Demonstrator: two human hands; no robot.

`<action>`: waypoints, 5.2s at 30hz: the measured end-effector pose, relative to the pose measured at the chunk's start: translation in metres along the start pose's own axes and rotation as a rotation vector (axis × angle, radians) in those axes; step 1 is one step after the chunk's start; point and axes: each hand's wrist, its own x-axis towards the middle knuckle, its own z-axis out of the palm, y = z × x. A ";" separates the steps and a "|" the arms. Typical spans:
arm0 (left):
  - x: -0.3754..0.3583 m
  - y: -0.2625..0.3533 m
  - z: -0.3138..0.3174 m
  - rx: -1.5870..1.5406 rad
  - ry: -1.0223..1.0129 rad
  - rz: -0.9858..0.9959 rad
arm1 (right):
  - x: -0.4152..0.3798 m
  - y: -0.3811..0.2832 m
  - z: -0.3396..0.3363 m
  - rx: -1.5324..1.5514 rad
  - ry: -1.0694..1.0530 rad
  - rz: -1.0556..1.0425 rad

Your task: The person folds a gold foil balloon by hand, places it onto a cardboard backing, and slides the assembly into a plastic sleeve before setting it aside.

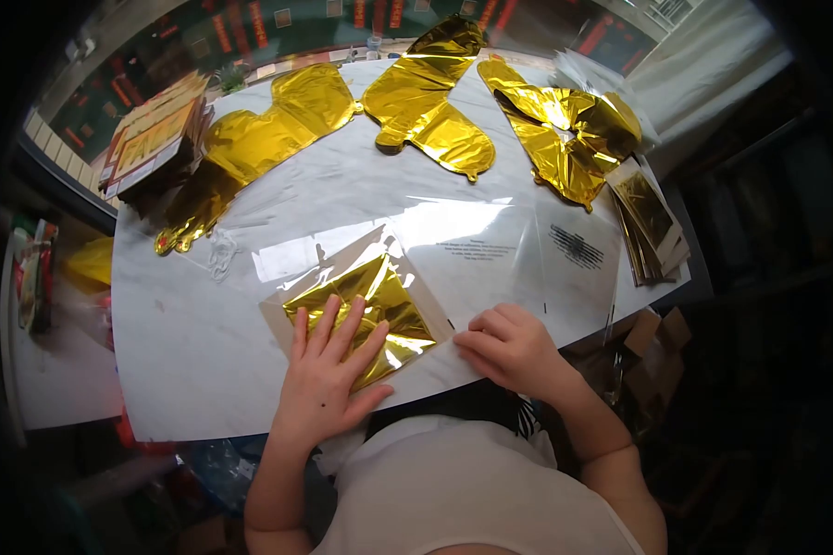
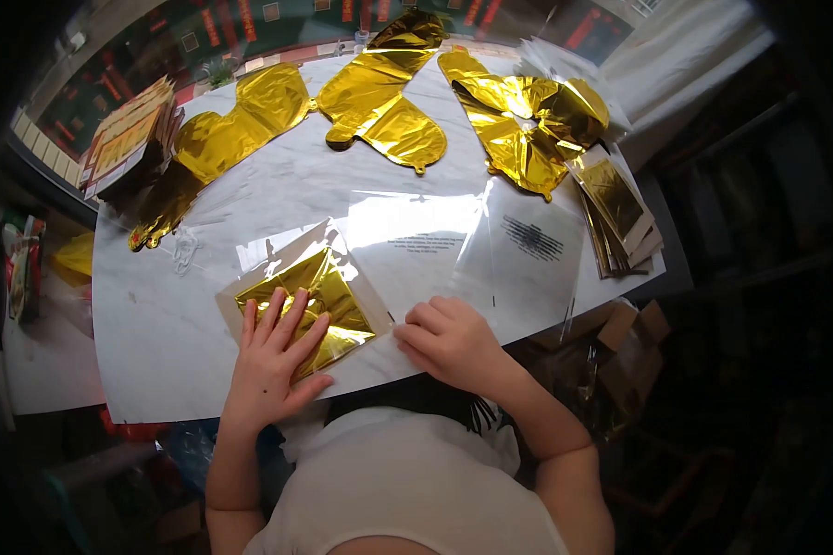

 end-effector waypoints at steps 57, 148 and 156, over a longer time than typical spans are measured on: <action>-0.035 0.006 -0.007 0.067 -0.054 0.002 | -0.005 0.006 0.023 -0.153 0.002 -0.197; -0.017 0.129 -0.073 -2.043 0.119 0.898 | -0.148 0.245 -0.124 -0.740 1.133 0.827; 0.000 0.132 -0.059 -1.825 0.383 1.174 | -0.095 0.128 -0.108 -0.795 1.026 0.358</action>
